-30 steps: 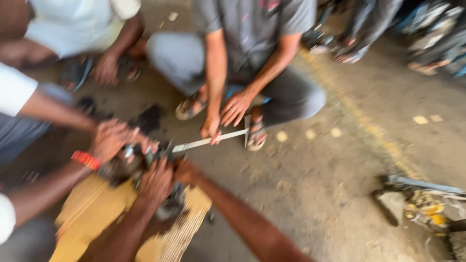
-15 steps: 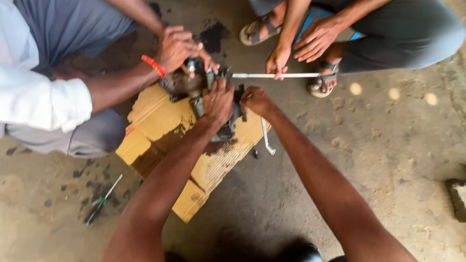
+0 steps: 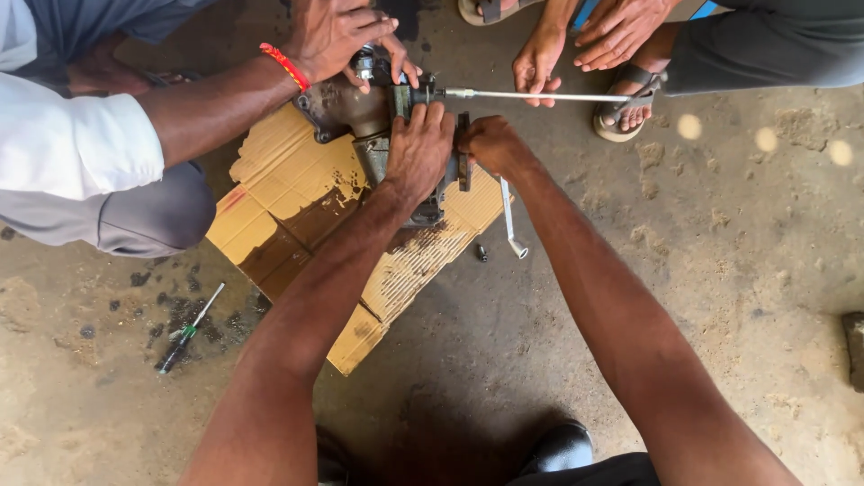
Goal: Collaboratively dismantling or repairing a mechanical vehicle component, likely a turbocharger or steering pump, using hand tools in a service bay.
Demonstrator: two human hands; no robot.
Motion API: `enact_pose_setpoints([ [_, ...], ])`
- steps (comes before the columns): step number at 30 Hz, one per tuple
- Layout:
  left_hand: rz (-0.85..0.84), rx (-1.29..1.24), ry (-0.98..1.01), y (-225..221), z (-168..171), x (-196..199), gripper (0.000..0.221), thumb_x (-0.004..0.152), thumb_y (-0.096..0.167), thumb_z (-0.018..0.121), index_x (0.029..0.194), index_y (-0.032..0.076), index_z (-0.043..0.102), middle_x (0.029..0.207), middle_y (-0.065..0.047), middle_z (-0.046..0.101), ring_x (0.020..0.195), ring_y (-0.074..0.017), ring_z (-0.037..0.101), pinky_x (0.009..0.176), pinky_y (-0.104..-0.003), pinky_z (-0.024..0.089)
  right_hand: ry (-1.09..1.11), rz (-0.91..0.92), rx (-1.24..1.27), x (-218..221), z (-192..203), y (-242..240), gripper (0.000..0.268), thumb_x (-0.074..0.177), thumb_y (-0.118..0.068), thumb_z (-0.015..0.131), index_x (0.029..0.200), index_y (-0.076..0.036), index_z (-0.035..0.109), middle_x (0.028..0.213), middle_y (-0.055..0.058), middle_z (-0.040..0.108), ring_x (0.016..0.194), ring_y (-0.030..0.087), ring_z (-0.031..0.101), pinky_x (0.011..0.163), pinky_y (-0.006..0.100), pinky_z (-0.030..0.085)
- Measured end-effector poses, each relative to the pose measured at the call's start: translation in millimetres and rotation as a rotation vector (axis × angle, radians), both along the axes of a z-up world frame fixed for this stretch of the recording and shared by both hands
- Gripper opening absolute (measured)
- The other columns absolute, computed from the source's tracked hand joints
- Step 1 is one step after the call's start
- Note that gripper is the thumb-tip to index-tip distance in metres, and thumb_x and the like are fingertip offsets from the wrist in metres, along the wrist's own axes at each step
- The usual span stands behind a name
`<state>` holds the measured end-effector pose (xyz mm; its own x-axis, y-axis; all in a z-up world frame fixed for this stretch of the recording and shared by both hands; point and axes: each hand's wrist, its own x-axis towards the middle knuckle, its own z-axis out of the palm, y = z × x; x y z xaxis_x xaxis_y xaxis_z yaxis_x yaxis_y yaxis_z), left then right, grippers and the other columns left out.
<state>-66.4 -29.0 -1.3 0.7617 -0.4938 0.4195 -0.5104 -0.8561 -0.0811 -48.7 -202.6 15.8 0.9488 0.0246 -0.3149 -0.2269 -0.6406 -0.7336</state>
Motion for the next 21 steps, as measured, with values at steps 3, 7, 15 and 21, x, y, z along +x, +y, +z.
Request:
enact_pose_setpoints([
  [3, -0.002, -0.026, 0.093, 0.8, -6.6, 3.6, 0.027, 0.087, 0.015, 0.072, 0.109, 0.0, 0.069, 0.107, -0.01, 0.055, 0.1, -0.0228, 0.056, 0.08, -0.047, 0.055, 0.056, -0.021, 0.081, -1.2, 7.0, -2.0, 0.013, 0.086, -0.016, 0.07, 0.091, -0.006, 0.075, 0.07, 0.005, 0.068, 0.048, 0.012, 0.051, 0.04, 0.031, 0.038],
  [7, -0.25, -0.048, -0.098, -2.3, -24.5, -5.8, 0.023, 0.088, 0.017, 0.071, 0.108, 0.005, 0.07, 0.109, -0.007, 0.061, 0.103, -0.0214, 0.059, 0.079, -0.04, 0.058, 0.095, -0.054, 0.139, 13.8, -21.4, -11.7, 0.014, 0.087, -0.011, 0.062, 0.09, -0.002, 0.073, 0.068, 0.004, 0.063, 0.047, 0.012, 0.048, 0.039, 0.032, 0.035],
  [15, -0.59, -0.119, 0.467, -73.8, -123.4, -66.5, 0.027, 0.098, 0.018, 0.063, 0.108, -0.007, 0.065, 0.067, -0.008, 0.062, 0.045, -0.012, 0.056, 0.037, -0.025, 0.047, 0.116, -0.047, 0.188, 0.4, 12.2, -16.7, 0.011, 0.088, -0.016, 0.073, 0.093, -0.005, 0.074, 0.065, 0.001, 0.061, 0.047, 0.009, 0.045, 0.038, 0.029, 0.031],
  [21, -0.379, -0.123, 1.043, -101.4, -179.9, -87.5, 0.018, 0.096, 0.018, 0.066, 0.09, 0.002, 0.062, 0.072, -0.007, 0.06, 0.053, -0.0125, 0.053, 0.045, -0.03, 0.05, 0.01, -0.016, -0.008, 6.4, 3.6, -41.5, 0.015, 0.092, -0.018, 0.071, 0.095, -0.003, 0.073, 0.065, 0.002, 0.062, 0.048, 0.01, 0.049, 0.04, 0.03, 0.036],
])
